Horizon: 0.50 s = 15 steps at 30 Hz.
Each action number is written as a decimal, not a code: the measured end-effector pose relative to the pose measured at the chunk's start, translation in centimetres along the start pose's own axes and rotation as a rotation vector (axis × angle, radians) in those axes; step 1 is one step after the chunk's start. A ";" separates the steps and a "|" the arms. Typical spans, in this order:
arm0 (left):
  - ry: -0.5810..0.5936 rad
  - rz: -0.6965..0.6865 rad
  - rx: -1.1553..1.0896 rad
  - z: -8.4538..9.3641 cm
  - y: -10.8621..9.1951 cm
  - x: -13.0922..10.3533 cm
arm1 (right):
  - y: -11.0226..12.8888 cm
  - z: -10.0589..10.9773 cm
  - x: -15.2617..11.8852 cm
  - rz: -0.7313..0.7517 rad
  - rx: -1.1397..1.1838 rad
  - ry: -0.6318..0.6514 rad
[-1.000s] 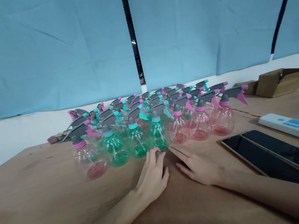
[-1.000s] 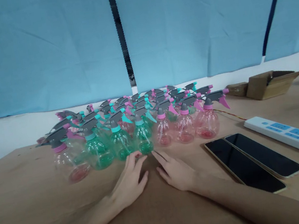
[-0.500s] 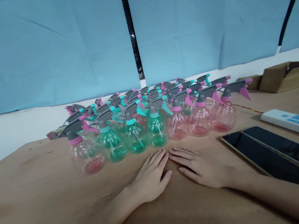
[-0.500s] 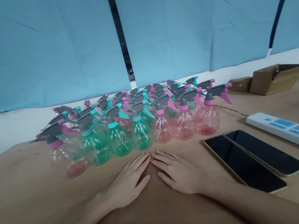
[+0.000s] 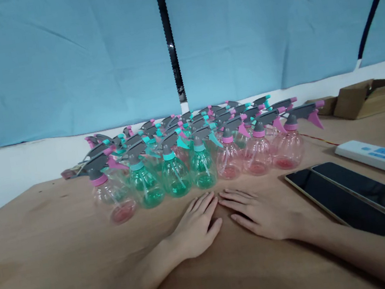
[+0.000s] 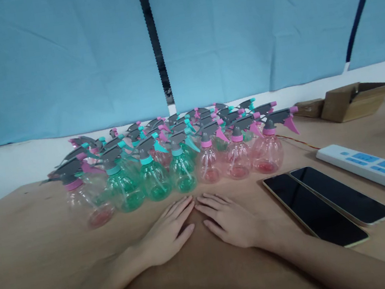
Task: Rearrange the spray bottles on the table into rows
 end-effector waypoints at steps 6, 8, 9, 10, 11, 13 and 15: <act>-0.055 -0.027 -0.005 0.0 0.0 -0.1 | -0.1 0.0 -0.1 0.005 0.018 -0.017; -0.051 -0.025 -0.007 0.0 0.0 -0.1 | -0.1 0.0 -0.1 0.002 0.014 -0.016; -0.044 -0.022 -0.009 0.0 0.0 -0.1 | -0.1 0.0 0.0 0.001 0.010 -0.016; -0.033 -0.018 -0.007 0.0 0.0 0.0 | -0.1 0.0 0.0 0.000 0.004 -0.016; -0.017 -0.012 -0.004 0.0 0.0 0.0 | 0.0 0.0 0.0 0.000 -0.005 -0.014; 0.015 -0.001 0.009 0.0 0.0 0.0 | 0.1 0.1 0.0 -0.001 -0.024 -0.008; 0.025 0.001 0.025 0.1 0.0 0.0 | 0.2 0.1 0.1 -0.003 -0.038 0.001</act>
Point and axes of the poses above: each hand's wrist, its own x-axis towards the middle knuckle, its own z-axis out of the back of the hand, y = z × x, the point moved 5 cm from there along x, towards the middle knuckle, and after that the axes turned 15 degrees about -z, right-handed, at the moved point
